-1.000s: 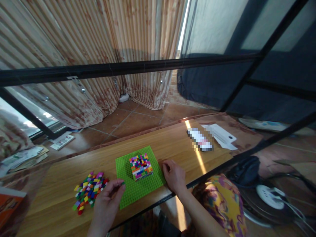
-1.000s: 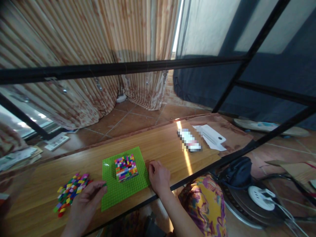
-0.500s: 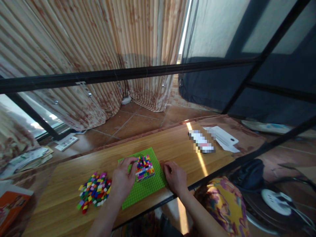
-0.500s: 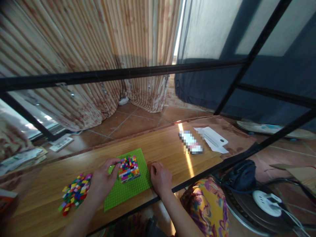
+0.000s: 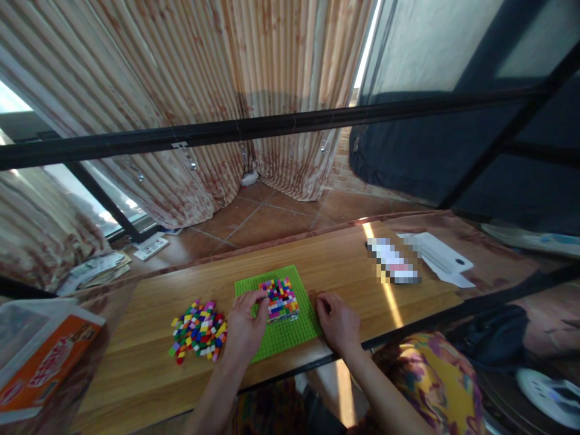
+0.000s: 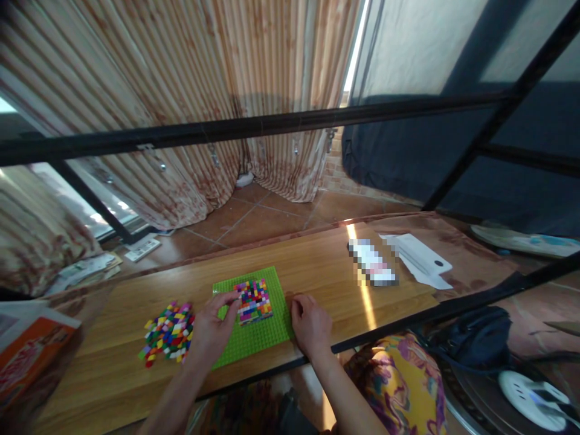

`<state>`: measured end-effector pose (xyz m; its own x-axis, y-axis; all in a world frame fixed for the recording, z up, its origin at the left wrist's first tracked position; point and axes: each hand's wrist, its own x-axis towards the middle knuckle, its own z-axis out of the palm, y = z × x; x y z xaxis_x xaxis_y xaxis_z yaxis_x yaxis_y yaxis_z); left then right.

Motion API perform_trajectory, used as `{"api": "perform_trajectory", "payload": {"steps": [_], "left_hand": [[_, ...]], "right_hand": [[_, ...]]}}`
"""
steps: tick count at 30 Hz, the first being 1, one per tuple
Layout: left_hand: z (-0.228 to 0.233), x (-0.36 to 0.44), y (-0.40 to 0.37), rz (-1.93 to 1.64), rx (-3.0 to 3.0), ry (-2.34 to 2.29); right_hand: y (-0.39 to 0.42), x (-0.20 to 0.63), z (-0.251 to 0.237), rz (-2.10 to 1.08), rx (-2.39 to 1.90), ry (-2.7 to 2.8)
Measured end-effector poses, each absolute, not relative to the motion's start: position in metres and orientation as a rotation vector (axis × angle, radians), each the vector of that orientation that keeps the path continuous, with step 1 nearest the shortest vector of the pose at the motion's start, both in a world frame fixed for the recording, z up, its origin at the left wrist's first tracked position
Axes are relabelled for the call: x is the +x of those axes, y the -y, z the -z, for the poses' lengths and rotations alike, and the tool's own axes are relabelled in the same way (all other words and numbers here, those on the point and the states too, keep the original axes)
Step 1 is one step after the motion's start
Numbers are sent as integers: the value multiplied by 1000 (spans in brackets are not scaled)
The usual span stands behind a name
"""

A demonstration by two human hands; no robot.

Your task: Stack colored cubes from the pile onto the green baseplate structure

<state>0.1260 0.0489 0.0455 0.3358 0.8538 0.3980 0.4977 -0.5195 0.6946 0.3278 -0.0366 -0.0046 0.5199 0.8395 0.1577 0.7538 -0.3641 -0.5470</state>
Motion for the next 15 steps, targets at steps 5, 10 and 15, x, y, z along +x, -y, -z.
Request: {"api": "perform_trajectory", "payload": {"steps": [5, 10, 15], "left_hand": [[-43, 123, -43, -1090, 2110, -1162], [-41, 123, -37, -1078, 2113, -1167], [-36, 121, -34, -1038, 2145, -1190]], "right_hand": [[37, 328, 6, -178, -2192, 1293], [38, 329, 7, -160, -2190, 1301], [38, 329, 6, -157, -2197, 1300]]}}
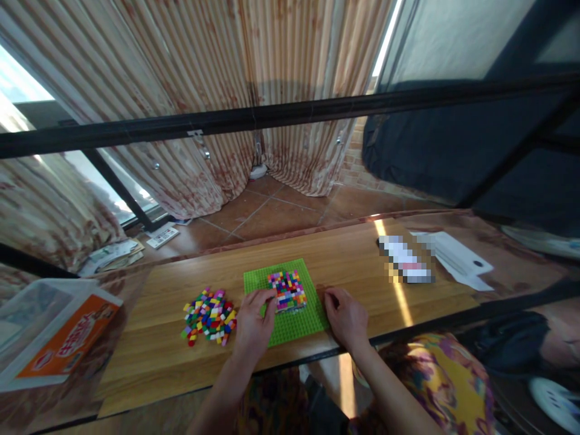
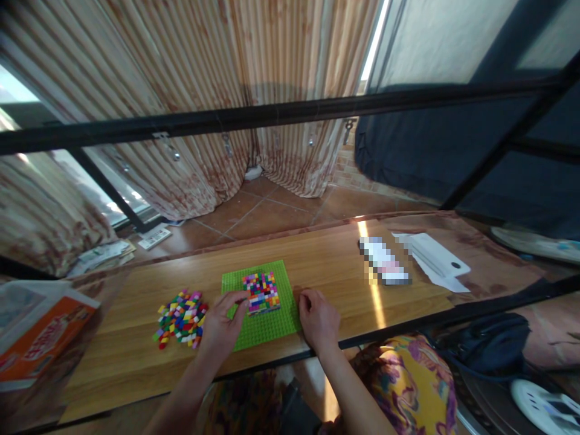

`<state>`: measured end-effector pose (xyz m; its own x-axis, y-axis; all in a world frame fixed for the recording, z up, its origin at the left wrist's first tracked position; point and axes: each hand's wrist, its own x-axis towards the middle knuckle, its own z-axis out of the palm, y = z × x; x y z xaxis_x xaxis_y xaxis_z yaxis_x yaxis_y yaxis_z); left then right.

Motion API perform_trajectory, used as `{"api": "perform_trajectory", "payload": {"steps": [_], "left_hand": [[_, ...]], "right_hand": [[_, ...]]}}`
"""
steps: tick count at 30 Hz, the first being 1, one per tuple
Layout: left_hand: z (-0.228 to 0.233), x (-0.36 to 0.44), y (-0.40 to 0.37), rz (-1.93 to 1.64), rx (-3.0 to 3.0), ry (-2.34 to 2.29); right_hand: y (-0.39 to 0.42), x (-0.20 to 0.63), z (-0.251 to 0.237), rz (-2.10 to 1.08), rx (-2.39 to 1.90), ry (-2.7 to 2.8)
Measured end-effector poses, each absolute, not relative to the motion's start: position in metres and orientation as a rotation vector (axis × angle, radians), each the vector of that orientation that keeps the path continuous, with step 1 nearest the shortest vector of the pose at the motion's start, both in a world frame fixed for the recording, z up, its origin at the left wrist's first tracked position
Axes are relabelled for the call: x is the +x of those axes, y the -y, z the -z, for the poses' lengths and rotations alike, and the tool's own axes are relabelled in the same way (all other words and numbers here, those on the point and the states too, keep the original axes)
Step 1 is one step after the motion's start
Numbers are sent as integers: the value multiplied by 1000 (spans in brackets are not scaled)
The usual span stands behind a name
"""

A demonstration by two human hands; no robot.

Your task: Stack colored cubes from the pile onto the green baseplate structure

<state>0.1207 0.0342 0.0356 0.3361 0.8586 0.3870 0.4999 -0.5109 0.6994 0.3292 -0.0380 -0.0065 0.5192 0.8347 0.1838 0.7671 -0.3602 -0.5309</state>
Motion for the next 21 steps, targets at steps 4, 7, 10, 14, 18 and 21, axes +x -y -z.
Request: {"api": "perform_trajectory", "payload": {"steps": [4, 7, 10, 14, 18, 21], "left_hand": [[-32, 120, -33, -1021, 2168, -1200], [-29, 121, -32, -1023, 2170, -1189], [-27, 122, -30, -1038, 2153, -1178], [-23, 124, -29, -1101, 2139, -1144], [-17, 127, -28, -1204, 2136, -1097], [-11, 129, -25, -1289, 2110, -1080]], "right_hand": [[38, 329, 6, -168, -2205, 1299], [38, 329, 6, -173, -2205, 1290], [38, 329, 6, -174, -2201, 1282], [38, 330, 8, -164, -2203, 1282], [38, 331, 11, -131, -2208, 1290], [38, 331, 11, -122, -2216, 1296]]}}
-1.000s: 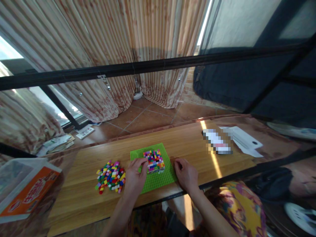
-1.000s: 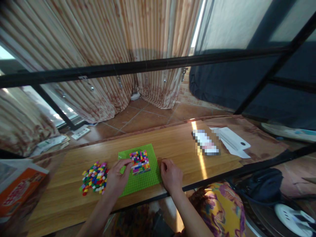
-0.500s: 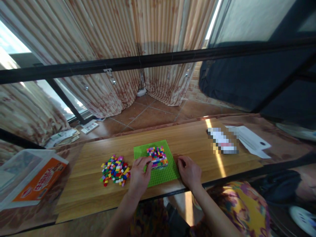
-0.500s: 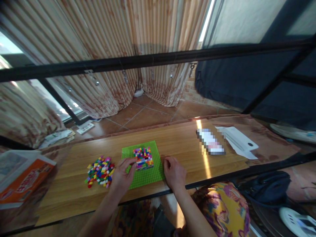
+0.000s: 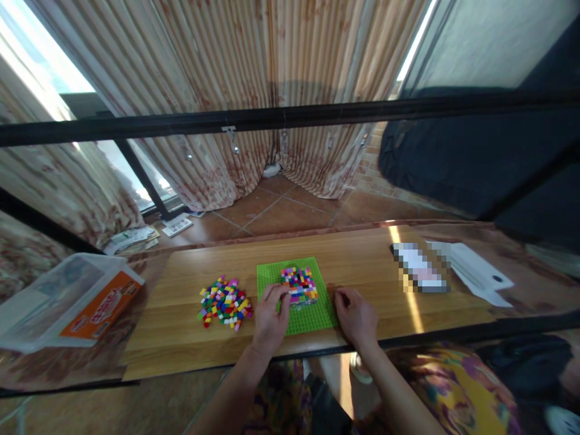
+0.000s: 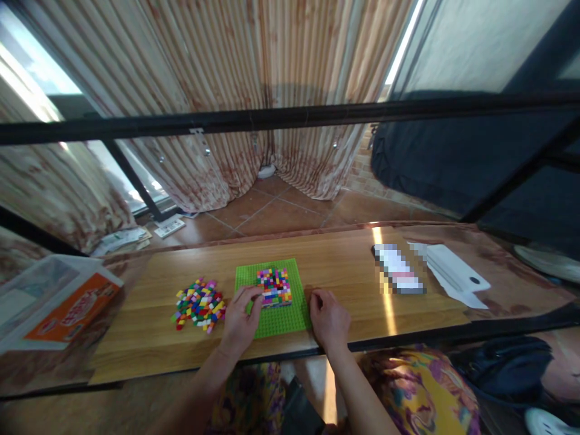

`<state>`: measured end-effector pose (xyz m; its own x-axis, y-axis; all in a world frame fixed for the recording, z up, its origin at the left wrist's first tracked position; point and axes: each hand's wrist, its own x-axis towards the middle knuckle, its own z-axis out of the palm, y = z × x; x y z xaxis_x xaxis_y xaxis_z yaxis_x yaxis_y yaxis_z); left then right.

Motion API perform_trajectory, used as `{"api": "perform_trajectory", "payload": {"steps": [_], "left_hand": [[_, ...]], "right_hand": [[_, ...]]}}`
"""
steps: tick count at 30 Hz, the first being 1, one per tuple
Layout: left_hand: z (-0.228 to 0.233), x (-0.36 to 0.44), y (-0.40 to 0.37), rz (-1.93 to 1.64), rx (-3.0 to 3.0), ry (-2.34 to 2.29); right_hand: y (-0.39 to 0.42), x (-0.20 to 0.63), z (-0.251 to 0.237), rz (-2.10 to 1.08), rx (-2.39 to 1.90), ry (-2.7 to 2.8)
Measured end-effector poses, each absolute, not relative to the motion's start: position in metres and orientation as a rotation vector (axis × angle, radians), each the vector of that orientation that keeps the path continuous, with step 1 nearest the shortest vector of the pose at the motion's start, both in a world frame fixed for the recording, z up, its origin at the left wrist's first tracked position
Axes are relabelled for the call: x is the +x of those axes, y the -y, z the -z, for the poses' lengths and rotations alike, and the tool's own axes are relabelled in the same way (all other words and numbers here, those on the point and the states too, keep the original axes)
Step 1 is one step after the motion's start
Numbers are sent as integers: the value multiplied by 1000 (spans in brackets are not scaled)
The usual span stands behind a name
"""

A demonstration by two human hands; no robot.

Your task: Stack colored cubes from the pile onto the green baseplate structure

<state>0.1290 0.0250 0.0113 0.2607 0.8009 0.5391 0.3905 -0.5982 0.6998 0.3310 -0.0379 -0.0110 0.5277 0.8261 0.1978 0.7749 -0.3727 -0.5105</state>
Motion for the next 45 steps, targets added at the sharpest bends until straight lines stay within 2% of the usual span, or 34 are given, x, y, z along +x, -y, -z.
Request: {"api": "perform_trajectory", "payload": {"steps": [13, 30, 45], "left_hand": [[-1, 132, -17, -1450, 2048, -1110], [0, 129, -19, -1334, 1681, -1038], [11, 130, -24, -1331, 1581, -1094]], "right_hand": [[39, 332, 13, -70, -2228, 1336], [47, 344, 26, -146, -2273, 1257], [46, 345, 28, -219, -2222, 1285]]}}
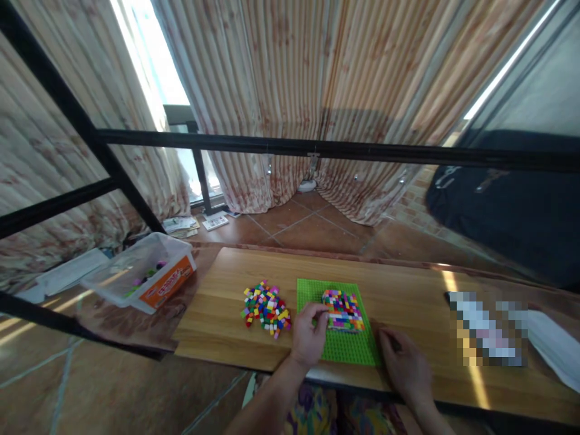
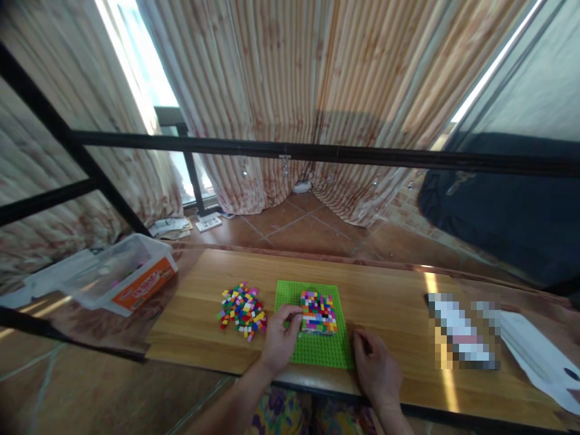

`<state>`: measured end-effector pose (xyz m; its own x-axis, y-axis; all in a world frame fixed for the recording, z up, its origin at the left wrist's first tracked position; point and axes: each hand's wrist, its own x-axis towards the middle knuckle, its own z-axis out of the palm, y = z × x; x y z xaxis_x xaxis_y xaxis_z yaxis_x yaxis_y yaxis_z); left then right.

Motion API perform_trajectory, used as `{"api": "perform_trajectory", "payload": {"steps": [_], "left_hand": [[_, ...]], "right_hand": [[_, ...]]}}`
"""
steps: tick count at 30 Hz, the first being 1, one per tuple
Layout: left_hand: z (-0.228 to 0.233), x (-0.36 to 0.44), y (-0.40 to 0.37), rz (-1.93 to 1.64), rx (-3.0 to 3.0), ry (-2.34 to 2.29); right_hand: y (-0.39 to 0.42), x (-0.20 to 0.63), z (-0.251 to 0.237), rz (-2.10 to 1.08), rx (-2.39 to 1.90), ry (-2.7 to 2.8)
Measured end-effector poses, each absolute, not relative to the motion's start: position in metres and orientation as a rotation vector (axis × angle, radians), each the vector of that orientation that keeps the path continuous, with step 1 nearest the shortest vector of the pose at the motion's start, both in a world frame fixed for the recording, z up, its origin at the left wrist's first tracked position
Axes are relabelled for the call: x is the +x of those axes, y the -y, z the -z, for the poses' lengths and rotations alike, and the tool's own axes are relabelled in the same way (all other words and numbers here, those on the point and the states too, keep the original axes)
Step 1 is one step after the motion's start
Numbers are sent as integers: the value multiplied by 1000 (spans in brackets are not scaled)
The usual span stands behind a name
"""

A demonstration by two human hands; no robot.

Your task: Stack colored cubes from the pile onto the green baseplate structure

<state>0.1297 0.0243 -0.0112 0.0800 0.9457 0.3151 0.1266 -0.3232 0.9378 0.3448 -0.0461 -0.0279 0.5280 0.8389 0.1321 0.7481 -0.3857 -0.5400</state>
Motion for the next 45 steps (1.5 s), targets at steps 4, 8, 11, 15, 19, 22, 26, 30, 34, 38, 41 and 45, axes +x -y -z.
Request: {"api": "perform_trajectory", "payload": {"steps": [4, 8, 11, 15, 19, 22, 26, 30, 34, 38, 41, 45], "left_hand": [[11, 129, -26, -1324, 1658, -1172], [7, 129, -26, -1331, 1708, -1235], [7, 130, -27, -1335, 1732, -1243], [10, 129, -31, -1328, 1769, -1253], [14, 129, -35, -1321, 1799, -1273], [15, 128, -36, -1311, 1809, -1291], [16, 128, -37, -1294, 1813, -1312], [17, 128, -38, -1288, 1796, -1310], [18, 129, -38, -1291, 1762, -1278], [21, 127, -36, -1297, 1716, -1240], [25, 123, -33, -1308, 1666, -1238], [26, 119, -30, -1302, 1611, -1224]], "right_hand": [[48, 346, 31, -209, -2178, 1344], [49, 343, 28, -168, -2093, 1447], [48, 340, 23, -157, -2075, 1464], [47, 337, 21, -142, -2056, 1473], [46, 337, 23, -142, -2001, 1496], [46, 337, 23, -180, -1973, 1507], [47, 337, 21, -212, -1954, 1496], [47, 336, 18, -239, -1919, 1497], [47, 335, 16, -257, -1928, 1473], [46, 334, 17, -247, -1920, 1448], [46, 334, 18, -232, -1923, 1450], [46, 335, 17, -239, -1918, 1401]]}}
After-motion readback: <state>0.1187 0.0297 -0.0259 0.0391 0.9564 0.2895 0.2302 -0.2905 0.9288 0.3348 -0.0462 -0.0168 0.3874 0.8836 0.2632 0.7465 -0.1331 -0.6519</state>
